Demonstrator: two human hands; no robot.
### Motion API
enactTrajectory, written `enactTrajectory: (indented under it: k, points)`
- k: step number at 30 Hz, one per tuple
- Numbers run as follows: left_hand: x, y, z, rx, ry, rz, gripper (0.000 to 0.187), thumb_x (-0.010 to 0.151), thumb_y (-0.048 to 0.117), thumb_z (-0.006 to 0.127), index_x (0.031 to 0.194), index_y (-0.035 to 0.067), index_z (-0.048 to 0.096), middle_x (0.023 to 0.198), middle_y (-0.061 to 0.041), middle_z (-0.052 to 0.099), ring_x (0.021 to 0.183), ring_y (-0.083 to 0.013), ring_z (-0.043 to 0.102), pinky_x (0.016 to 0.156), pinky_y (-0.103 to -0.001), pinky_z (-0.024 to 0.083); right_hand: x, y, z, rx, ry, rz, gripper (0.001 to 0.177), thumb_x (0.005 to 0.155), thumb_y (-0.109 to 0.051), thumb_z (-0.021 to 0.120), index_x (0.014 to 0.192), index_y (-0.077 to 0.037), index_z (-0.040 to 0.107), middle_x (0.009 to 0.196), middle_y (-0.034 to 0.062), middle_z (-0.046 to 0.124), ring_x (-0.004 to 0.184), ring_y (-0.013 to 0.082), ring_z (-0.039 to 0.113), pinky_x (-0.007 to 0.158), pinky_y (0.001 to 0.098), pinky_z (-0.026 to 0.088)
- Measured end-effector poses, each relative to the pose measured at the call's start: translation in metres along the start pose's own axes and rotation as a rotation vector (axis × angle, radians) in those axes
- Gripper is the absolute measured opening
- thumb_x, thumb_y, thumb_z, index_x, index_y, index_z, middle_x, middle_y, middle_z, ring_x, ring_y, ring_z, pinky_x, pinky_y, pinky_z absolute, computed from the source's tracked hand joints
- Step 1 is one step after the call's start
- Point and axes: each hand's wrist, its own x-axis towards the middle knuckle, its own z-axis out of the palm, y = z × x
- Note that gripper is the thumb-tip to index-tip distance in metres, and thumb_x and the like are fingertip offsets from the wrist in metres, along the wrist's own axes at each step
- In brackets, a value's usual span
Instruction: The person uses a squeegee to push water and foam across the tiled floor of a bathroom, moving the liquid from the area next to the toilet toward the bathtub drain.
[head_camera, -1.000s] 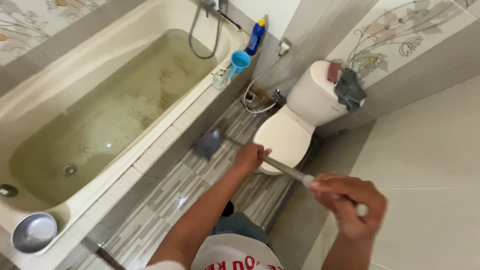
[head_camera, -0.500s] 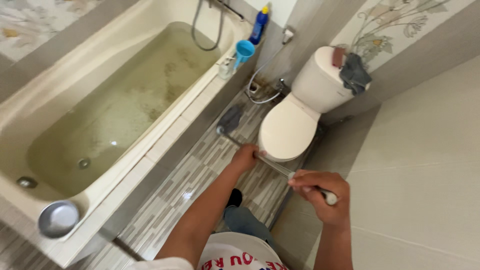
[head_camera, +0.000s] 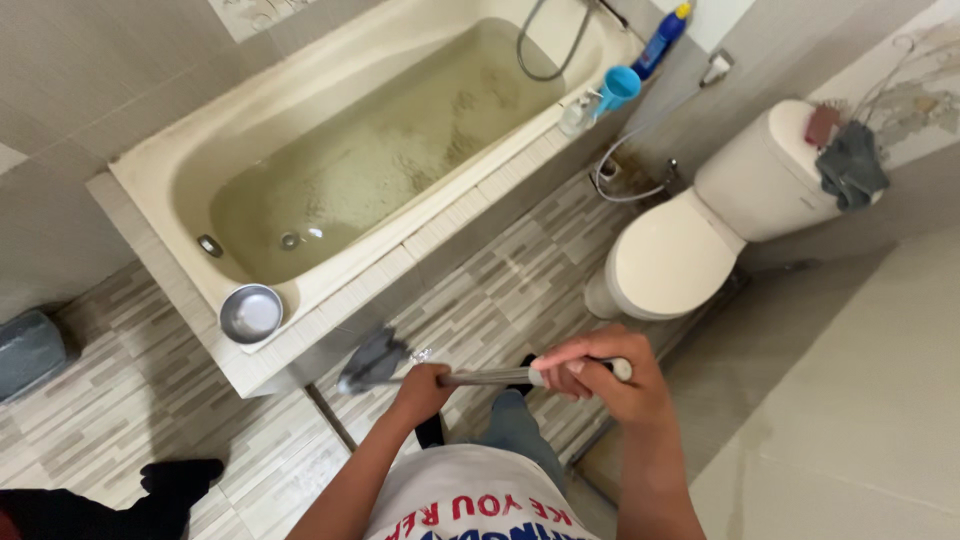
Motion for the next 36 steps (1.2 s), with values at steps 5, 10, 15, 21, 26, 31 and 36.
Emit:
enactTrajectory:
  k: [5, 10, 15, 21, 26, 31, 36]
  points:
    - [-0.007, -0.009, 0.010, 0.003, 0.092, 0.023, 0.026, 0.087, 0.020, 0.076, 0.074, -0.001, 0.068, 0.074, -0.023, 0.068, 0.068, -0.0420, 0.063, 0.066, -0.045, 0.051, 0.002, 0.010, -0.007, 0.018, 0.024, 0.008, 0.027, 0.095, 0.007, 0.052, 0.110, 0.016, 0.073, 0.061, 0.0072, 0.053, 0.056, 0.0167, 0.049, 0.062, 0.0372, 0.050]
    - [0.038, 0.050, 0.028, -0.077, 0.019, 0.022, 0.017, 0.089, 0.018, 0.072, 0.081, 0.002, 0.071, 0.078, -0.023, 0.068, 0.069, -0.0409, 0.064, 0.066, -0.045, 0.050, -0.010, -0.018, -0.044, -0.047, 0.201, -0.100, 0.029, 0.099, 0.001, 0.052, 0.114, 0.018, 0.069, 0.063, 0.0113, 0.056, 0.057, 0.0180, 0.049, 0.063, 0.0386, 0.049]
    - [0.125, 0.130, 0.075, 0.014, -0.116, 0.157, 0.030, 0.094, 0.022, 0.074, 0.077, -0.002, 0.069, 0.083, -0.024, 0.068, 0.074, -0.0402, 0.063, 0.071, -0.047, 0.049, -0.015, -0.073, -0.103, -0.184, 0.339, -0.214, 0.031, 0.101, -0.002, 0.053, 0.120, 0.018, 0.067, 0.062, 0.0089, 0.054, 0.058, 0.0169, 0.049, 0.064, 0.0400, 0.049]
    - [0.239, 0.196, 0.141, -0.127, -0.208, 0.431, 0.011, 0.077, 0.013, 0.071, 0.077, 0.003, 0.067, 0.078, -0.018, 0.069, 0.072, -0.0309, 0.067, 0.067, -0.045, 0.052, -0.023, -0.097, -0.148, -0.383, 0.422, -0.294, 0.030, 0.097, 0.005, 0.051, 0.120, 0.015, 0.068, 0.059, 0.0077, 0.055, 0.054, 0.0136, 0.050, 0.061, 0.0348, 0.049]
    - [0.313, 0.236, 0.170, -0.080, -0.171, 0.547, 0.053, 0.100, 0.033, 0.071, 0.063, -0.001, 0.056, 0.070, -0.024, 0.055, 0.067, -0.0383, 0.052, 0.067, -0.050, 0.044, -0.026, -0.078, -0.161, -0.599, 0.509, -0.027, 0.035, 0.081, 0.017, 0.052, 0.106, 0.011, 0.076, 0.082, 0.0182, 0.073, 0.054, 0.0156, 0.051, 0.051, 0.0293, 0.040]
    - [0.325, 0.233, 0.182, -0.101, -0.061, 0.716, 0.051, 0.096, 0.033, 0.072, 0.059, 0.000, 0.056, 0.070, -0.022, 0.058, 0.072, -0.0370, 0.054, 0.071, -0.050, 0.045, -0.022, -0.069, -0.151, -0.677, 0.243, -0.095, 0.042, 0.076, 0.014, 0.054, 0.110, 0.004, 0.076, 0.076, 0.0082, 0.063, 0.071, 0.0185, 0.060, 0.074, 0.0359, 0.053]
    - [0.288, 0.205, 0.167, -0.147, -0.229, 0.452, 0.036, 0.099, 0.032, 0.072, 0.081, 0.002, 0.066, 0.086, -0.021, 0.063, 0.080, -0.0354, 0.060, 0.078, -0.047, 0.047, -0.024, -0.062, -0.131, -0.602, 0.220, -0.082, 0.038, 0.076, 0.015, 0.058, 0.107, 0.003, 0.076, 0.077, 0.0113, 0.066, 0.067, 0.0199, 0.057, 0.066, 0.0354, 0.048]
